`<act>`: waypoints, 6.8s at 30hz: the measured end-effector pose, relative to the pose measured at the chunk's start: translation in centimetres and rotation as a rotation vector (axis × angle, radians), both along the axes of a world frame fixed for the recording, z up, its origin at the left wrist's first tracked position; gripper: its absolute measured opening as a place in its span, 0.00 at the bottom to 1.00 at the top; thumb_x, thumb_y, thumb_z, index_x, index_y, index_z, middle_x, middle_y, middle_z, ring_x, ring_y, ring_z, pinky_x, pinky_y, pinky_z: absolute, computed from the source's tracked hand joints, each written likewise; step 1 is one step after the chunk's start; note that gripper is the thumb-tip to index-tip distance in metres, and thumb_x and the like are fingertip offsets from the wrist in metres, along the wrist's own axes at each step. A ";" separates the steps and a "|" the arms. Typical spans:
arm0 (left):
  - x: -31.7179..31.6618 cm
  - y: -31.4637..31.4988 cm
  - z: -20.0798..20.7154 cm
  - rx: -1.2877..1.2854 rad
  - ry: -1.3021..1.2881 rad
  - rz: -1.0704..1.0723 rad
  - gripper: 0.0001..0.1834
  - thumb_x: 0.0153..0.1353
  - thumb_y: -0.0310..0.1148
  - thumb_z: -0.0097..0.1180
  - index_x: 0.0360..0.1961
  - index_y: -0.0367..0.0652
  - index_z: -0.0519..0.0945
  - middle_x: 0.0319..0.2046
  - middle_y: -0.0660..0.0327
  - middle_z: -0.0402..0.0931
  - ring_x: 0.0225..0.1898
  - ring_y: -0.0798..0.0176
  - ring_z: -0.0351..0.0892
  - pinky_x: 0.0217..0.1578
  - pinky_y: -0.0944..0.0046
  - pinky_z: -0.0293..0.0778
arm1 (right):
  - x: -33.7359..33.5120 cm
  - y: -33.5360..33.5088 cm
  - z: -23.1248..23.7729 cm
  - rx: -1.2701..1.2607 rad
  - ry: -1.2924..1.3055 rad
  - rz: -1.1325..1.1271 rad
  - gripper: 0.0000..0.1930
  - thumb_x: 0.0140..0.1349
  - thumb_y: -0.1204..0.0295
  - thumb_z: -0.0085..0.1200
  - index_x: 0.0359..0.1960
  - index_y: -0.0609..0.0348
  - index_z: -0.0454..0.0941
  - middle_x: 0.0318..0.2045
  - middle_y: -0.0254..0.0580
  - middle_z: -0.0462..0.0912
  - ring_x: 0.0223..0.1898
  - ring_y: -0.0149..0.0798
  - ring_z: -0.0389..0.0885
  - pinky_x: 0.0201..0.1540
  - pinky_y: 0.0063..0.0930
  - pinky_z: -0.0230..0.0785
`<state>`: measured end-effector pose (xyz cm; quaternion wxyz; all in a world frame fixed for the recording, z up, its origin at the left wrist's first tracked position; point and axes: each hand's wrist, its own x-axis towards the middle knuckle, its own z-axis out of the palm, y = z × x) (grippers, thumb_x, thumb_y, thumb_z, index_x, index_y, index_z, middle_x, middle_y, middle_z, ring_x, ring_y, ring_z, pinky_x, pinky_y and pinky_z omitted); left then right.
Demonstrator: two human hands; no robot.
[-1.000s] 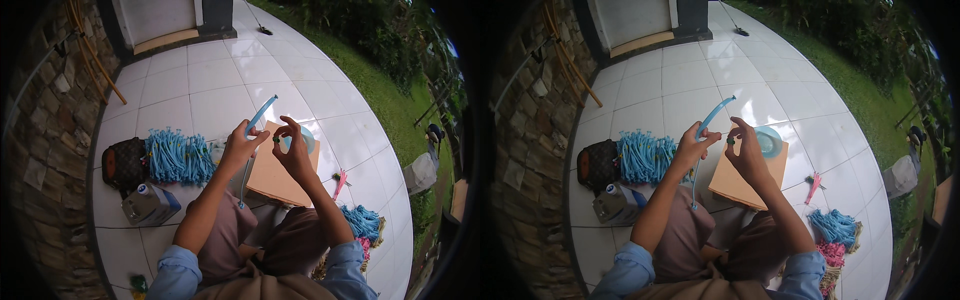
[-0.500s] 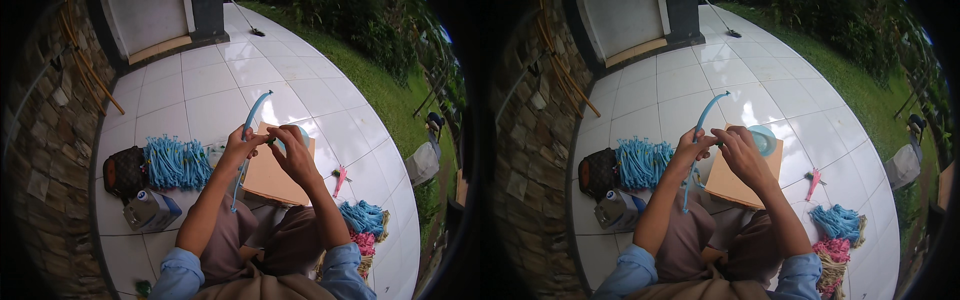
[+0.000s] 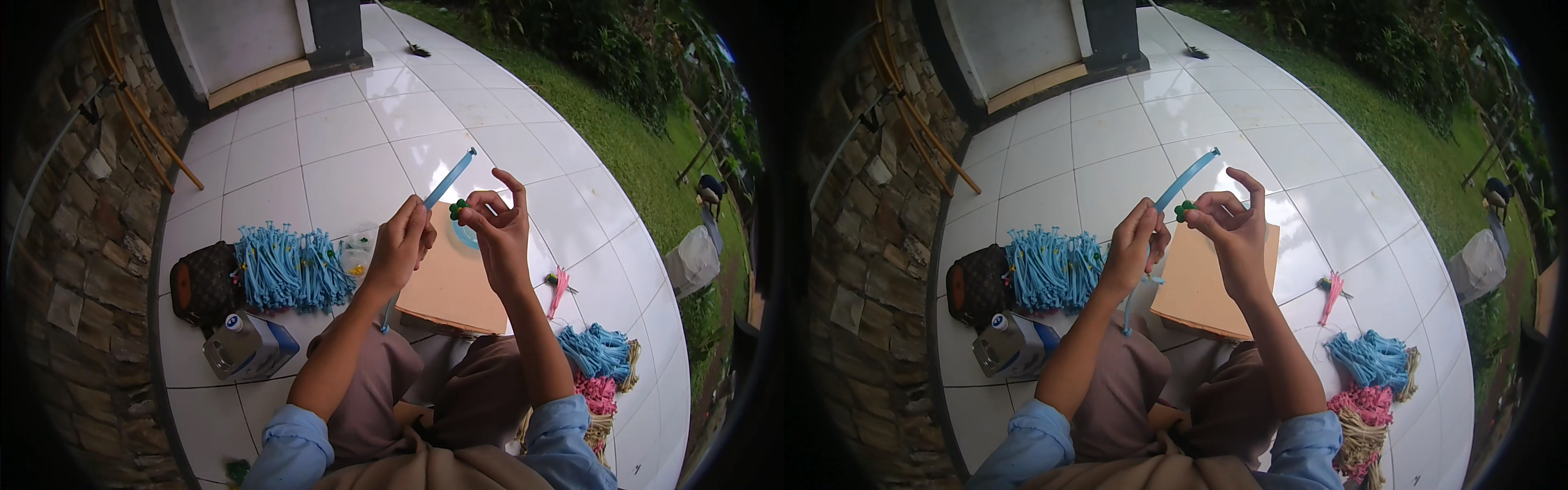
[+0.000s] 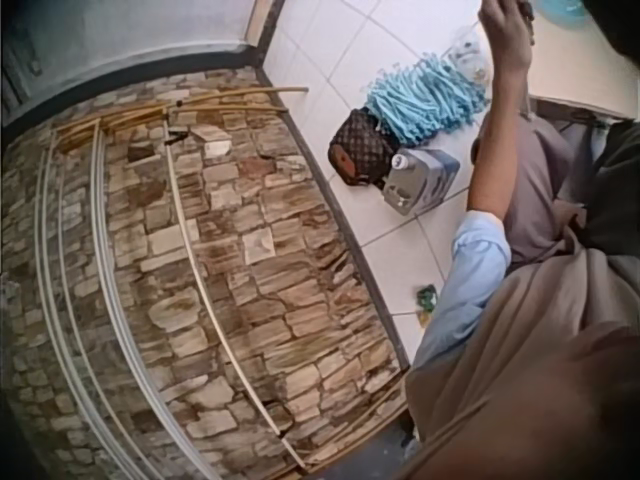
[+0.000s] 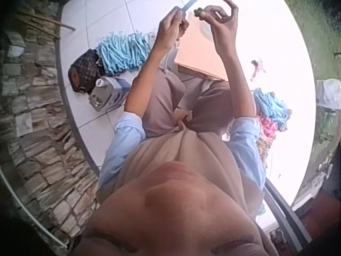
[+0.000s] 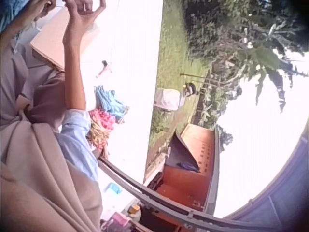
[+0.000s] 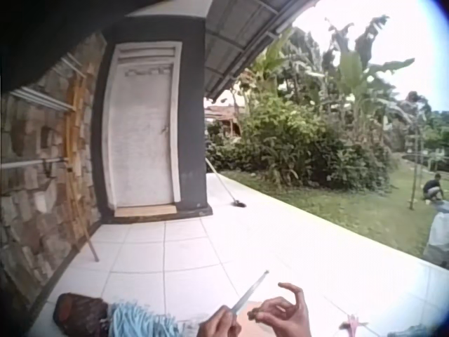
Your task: The person picks up blue plastic components, applies a clear substance from a container, and presses them against other blue plastic parts.
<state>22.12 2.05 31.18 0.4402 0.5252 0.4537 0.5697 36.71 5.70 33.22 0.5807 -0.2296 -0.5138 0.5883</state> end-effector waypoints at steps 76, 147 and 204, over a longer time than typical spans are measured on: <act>-11.0 2.7 -2.4 0.125 -0.635 0.254 0.18 0.59 0.32 0.52 0.50 0.47 0.65 0.33 0.63 0.67 0.38 0.68 0.70 0.44 0.63 0.70 | -12.9 1.3 -9.4 0.354 -0.649 0.353 0.40 0.52 0.62 0.61 0.60 0.63 0.49 0.44 0.58 0.74 0.47 0.51 0.74 0.48 0.39 0.66; 28.2 3.3 -17.4 0.038 1.362 -1.063 0.15 0.58 0.38 0.49 0.45 0.47 0.75 0.40 0.56 0.77 0.47 0.55 0.75 0.48 0.55 0.70 | 32.2 -6.0 -16.2 -0.495 -1.207 -0.093 0.25 0.60 0.64 0.50 0.57 0.57 0.63 0.36 0.47 0.79 0.34 0.37 0.80 0.43 0.28 0.69; 38.5 3.2 -36.2 0.238 1.217 -0.734 0.44 0.33 0.28 0.67 0.58 0.43 0.64 0.41 0.60 0.68 0.46 0.57 0.65 0.45 0.57 0.62 | 40.1 -4.8 -38.7 -0.449 -1.288 -0.888 0.39 0.48 0.78 0.57 0.63 0.44 0.53 0.44 0.31 0.71 0.48 0.36 0.65 0.55 0.39 0.44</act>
